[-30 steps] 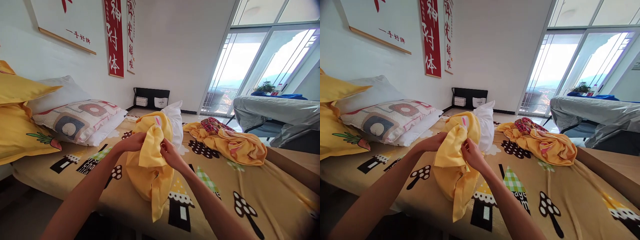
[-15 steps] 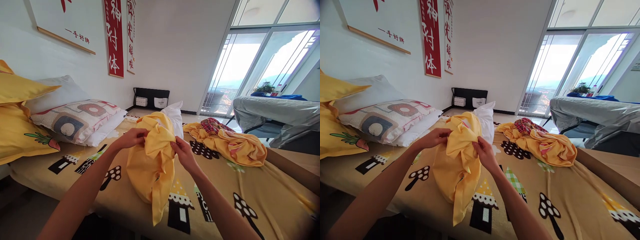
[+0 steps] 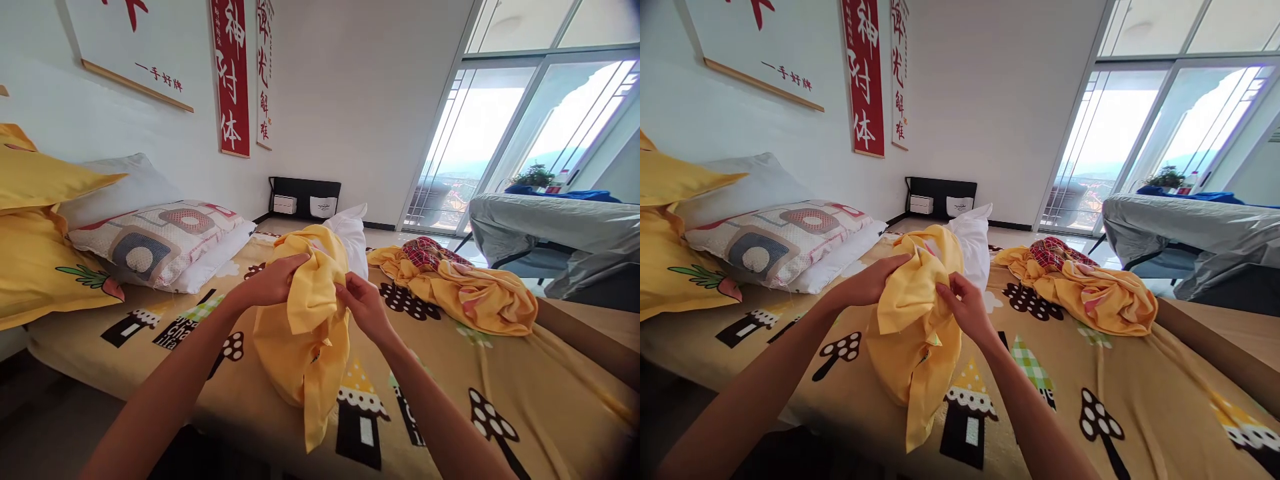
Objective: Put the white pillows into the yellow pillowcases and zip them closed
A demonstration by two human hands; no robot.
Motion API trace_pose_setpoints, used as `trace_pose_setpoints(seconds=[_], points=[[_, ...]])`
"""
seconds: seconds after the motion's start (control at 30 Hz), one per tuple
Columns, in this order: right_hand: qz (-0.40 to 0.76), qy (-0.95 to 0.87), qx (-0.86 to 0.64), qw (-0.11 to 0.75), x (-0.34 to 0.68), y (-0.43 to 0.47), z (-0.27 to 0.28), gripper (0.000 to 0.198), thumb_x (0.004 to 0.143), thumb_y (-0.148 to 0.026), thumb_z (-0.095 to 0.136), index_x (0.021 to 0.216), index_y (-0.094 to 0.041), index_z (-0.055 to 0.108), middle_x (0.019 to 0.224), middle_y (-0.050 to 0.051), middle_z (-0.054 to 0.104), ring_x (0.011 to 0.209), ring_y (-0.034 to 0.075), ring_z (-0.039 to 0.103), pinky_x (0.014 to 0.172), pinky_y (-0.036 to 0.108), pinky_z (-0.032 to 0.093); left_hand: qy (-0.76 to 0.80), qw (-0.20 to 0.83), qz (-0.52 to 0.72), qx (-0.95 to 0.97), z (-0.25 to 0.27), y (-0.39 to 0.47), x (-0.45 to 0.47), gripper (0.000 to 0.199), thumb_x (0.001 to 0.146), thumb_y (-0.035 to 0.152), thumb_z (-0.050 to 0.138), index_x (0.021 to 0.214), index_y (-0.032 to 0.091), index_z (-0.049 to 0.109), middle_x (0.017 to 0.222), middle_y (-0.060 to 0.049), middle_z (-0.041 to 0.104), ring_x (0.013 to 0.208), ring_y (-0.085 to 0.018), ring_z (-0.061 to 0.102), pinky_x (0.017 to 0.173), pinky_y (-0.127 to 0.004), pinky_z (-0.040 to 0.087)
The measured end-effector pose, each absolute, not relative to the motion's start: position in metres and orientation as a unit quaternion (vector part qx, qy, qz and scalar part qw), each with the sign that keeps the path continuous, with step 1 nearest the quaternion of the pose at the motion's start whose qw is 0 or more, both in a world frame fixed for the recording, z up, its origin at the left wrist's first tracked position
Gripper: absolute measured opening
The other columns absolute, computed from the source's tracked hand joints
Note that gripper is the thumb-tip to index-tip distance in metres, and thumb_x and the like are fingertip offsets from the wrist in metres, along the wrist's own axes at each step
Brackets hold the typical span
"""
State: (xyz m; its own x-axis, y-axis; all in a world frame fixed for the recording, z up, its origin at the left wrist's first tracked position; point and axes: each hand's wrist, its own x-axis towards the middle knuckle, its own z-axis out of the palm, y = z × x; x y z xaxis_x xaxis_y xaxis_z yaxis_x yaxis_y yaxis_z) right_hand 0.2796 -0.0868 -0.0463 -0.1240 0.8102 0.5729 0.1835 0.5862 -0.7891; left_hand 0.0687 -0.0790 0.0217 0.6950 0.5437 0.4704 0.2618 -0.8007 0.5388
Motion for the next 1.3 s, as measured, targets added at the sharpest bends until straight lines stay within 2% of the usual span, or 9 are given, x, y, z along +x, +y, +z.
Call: trace_pose_setpoints(seconds=[0.2,0.33,0.47,0.63,0.77,0.9,1.0,1.13,1.3], points=[[0.277,-0.714,-0.366,0.529,0.274,-0.088,-0.042,0.045,0.082,-0.060,0.049,0.065,-0.020,0.041,0.061,-0.003,0.038,0.063,0.011,0.038,0.060,0.023,0.037,0.226,0.279,0.362,0.860,0.012,-0.074,0.080,0.019,0.079,0.032,0.055,0.077,0.013,0.055,0.077,-0.002,0.057,0.073,-0.014,0.049,0.067,-0.025,0.041],[0.285,-0.696,-0.382,0.536,0.270,-0.093,-0.035,0.043,0.084,-0.061,0.046,0.070,-0.020,0.045,0.065,-0.002,0.042,0.065,0.011,0.040,0.058,0.022,0.036,0.171,0.328,0.346,0.862,0.012,-0.072,0.079,0.015,0.080,0.027,0.054,0.080,0.012,0.058,0.080,-0.002,0.058,0.077,-0.014,0.050,0.071,-0.025,0.042],[0.346,-0.688,-0.361,0.525,0.266,-0.100,-0.030,0.042,0.083,-0.060,0.050,0.074,-0.020,0.048,0.070,-0.001,0.047,0.067,0.012,0.043,0.062,0.023,0.040,0.169,0.299,0.306,0.888,0.014,-0.076,0.078,0.011,0.078,0.022,0.054,0.081,0.012,0.059,0.082,-0.002,0.061,0.076,-0.014,0.052,0.069,-0.023,0.041],[0.418,-0.674,-0.352,0.497,0.267,-0.102,-0.033,0.039,0.076,-0.057,0.062,0.075,-0.020,0.051,0.070,-0.001,0.050,0.065,0.012,0.046,0.061,0.025,0.043,0.213,0.284,0.292,0.888,0.013,-0.079,0.081,0.016,0.076,0.027,0.059,0.070,0.012,0.056,0.073,-0.001,0.058,0.070,-0.013,0.050,0.064,-0.023,0.039],[0.431,-0.668,-0.349,0.496,0.275,-0.101,-0.036,0.036,0.076,-0.054,0.064,0.073,-0.019,0.053,0.067,-0.002,0.050,0.065,0.012,0.048,0.059,0.024,0.043,0.189,0.354,0.293,0.868,0.012,-0.073,0.077,0.020,0.079,0.029,0.056,0.070,0.012,0.056,0.072,-0.001,0.055,0.069,-0.012,0.048,0.063,-0.023,0.038],[0.467,-0.660,-0.323,0.492,0.286,-0.101,-0.038,0.032,0.076,-0.050,0.066,0.079,-0.019,0.060,0.074,0.000,0.059,0.067,0.013,0.053,0.060,0.024,0.044,0.179,0.400,0.291,0.850,0.012,-0.069,0.073,0.020,0.079,0.030,0.055,0.070,0.012,0.055,0.068,0.001,0.050,0.065,-0.010,0.045,0.058,-0.021,0.036],[0.491,-0.659,-0.297,0.485,0.292,-0.100,-0.041,0.031,0.077,-0.048,0.066,0.089,-0.019,0.065,0.083,0.002,0.065,0.073,0.015,0.057,0.065,0.024,0.047,0.174,0.394,0.294,0.853,0.011,-0.067,0.074,0.023,0.079,0.032,0.054,0.067,0.013,0.051,0.065,0.002,0.049,0.063,-0.010,0.044,0.057,-0.021,0.035],[0.515,-0.636,-0.287,0.497,0.295,-0.099,-0.045,0.034,0.077,-0.048,0.065,0.097,-0.020,0.066,0.088,0.004,0.067,0.077,0.017,0.060,0.068,0.026,0.049,0.201,0.337,0.286,0.874,0.007,-0.067,0.078,0.016,0.081,0.028,0.051,0.079,0.013,0.056,0.080,-0.001,0.059,0.076,-0.014,0.052,0.068,-0.024,0.042],[0.488,-0.621,-0.312,0.527,0.287,-0.102,-0.041,0.032,0.075,-0.050,0.067,0.087,-0.020,0.064,0.079,0.002,0.065,0.069,0.014,0.058,0.061,0.025,0.048,0.200,0.247,0.296,0.901,0.007,-0.079,0.086,0.015,0.078,0.023,0.057,0.090,0.015,0.053,0.094,-0.004,0.061,0.084,-0.017,0.055,0.076,-0.027,0.043]])
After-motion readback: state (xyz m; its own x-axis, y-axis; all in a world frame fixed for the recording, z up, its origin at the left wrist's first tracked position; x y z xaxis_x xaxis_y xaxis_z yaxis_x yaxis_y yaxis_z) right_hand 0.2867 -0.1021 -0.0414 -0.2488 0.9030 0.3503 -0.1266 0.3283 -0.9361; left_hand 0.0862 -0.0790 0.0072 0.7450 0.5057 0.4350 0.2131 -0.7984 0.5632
